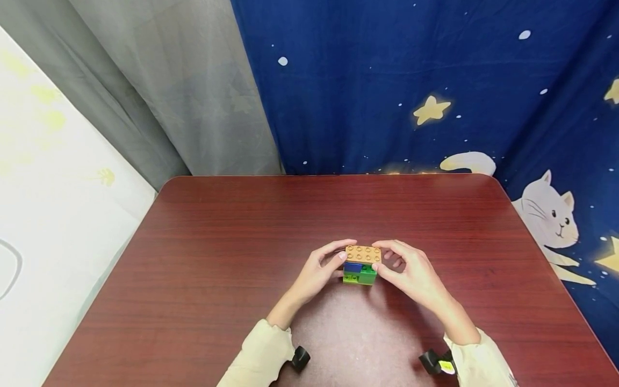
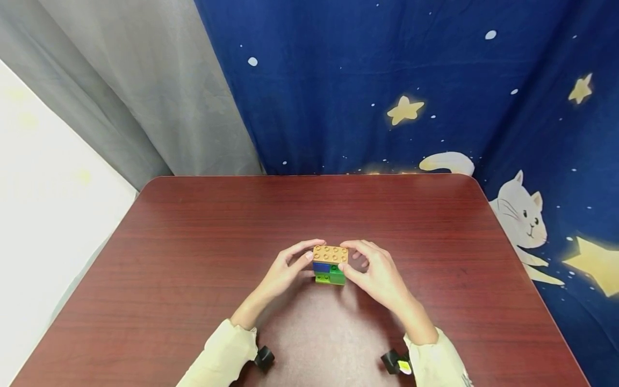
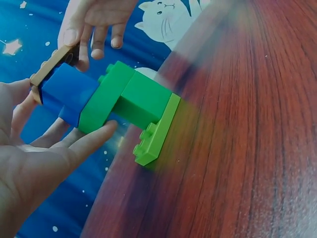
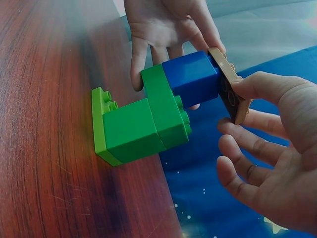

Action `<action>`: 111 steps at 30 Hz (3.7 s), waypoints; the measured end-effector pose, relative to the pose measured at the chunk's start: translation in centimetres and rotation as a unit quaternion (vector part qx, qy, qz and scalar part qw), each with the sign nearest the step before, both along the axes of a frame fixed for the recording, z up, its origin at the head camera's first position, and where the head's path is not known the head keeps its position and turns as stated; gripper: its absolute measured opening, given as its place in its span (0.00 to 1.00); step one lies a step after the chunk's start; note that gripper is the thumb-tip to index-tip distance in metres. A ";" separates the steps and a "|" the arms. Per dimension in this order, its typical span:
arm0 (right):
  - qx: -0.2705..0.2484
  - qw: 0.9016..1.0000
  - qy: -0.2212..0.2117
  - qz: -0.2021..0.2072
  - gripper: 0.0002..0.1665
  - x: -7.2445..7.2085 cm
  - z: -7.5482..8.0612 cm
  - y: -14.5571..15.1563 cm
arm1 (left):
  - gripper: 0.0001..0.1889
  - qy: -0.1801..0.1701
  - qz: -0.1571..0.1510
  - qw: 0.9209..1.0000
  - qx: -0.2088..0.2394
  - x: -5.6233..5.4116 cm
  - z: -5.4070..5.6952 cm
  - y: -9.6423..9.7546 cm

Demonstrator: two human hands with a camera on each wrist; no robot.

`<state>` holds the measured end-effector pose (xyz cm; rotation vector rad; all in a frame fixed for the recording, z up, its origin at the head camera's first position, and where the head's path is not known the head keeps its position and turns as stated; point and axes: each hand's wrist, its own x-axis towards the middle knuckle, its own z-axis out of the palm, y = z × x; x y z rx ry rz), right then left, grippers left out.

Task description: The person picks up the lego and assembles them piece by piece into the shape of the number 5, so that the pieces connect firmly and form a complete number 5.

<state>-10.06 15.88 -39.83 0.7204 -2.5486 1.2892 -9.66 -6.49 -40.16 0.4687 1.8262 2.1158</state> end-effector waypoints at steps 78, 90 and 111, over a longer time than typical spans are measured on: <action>-0.051 0.998 -0.030 0.006 0.19 1.3 3.0 -1.3 | 0.16 -0.035 0.066 0.996 0.050 -0.2 -1.7 1.1; -0.054 0.998 -0.037 -0.002 0.19 1.4 2.7 -1.2 | 0.17 -0.056 0.045 0.996 0.042 -0.4 -1.8 0.9; 0.022 0.999 -0.025 -0.001 0.41 0.5 -0.4 0.9 | 0.19 0.025 0.142 0.989 -0.033 -0.4 -1.9 -1.2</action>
